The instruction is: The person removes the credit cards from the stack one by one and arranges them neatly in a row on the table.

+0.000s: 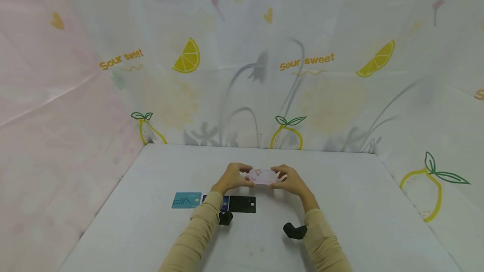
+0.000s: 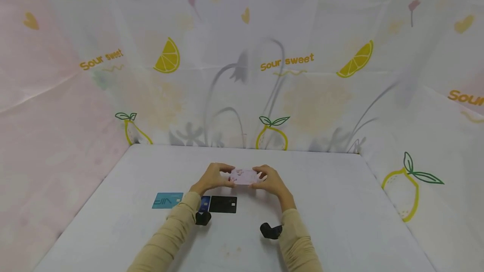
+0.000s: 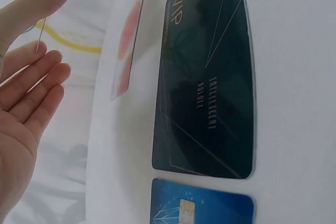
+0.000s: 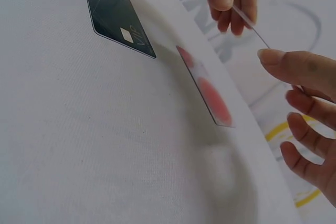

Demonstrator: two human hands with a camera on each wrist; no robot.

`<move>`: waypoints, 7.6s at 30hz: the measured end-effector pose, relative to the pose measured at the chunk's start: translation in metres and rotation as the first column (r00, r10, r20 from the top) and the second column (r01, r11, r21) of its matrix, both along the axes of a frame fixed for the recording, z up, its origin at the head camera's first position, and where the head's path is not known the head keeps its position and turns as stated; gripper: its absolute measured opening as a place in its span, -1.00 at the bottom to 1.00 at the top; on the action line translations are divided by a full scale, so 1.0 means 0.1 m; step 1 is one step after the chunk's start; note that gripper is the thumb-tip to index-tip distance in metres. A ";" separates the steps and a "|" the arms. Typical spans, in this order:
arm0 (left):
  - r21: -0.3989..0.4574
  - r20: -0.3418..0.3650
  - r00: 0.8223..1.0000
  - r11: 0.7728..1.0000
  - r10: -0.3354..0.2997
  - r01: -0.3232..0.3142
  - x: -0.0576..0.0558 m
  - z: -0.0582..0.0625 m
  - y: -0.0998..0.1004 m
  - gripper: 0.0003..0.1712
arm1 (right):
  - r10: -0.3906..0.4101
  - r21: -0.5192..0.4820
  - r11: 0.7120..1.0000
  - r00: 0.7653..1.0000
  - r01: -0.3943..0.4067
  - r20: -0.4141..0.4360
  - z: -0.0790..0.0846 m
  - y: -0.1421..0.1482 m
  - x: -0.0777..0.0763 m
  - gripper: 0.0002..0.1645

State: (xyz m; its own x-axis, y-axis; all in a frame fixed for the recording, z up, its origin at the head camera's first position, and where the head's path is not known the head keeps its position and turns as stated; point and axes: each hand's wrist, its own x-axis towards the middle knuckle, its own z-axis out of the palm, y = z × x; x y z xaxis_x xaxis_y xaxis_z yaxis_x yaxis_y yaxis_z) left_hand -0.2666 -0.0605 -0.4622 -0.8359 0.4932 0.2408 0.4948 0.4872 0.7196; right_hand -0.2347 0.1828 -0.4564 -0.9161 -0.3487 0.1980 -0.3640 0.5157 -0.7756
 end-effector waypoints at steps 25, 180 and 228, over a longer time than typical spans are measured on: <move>-0.085 -0.031 0.999 0.996 0.020 -0.022 0.32 0.00 0.13 -0.35 | 0.001 0.000 1.000 1.000 -0.001 0.004 0.02 0.11 0.25 -0.32; -0.292 -0.071 0.995 0.955 -0.073 0.049 0.58 -0.27 0.28 -0.56 | -0.095 0.199 0.975 0.995 0.099 -0.033 -0.38 0.22 0.74 -0.54; -0.268 -0.060 0.991 0.958 -0.119 0.099 0.54 -0.27 0.20 -0.46 | -0.155 0.210 0.965 0.987 0.159 -0.036 -0.41 0.04 0.73 -0.52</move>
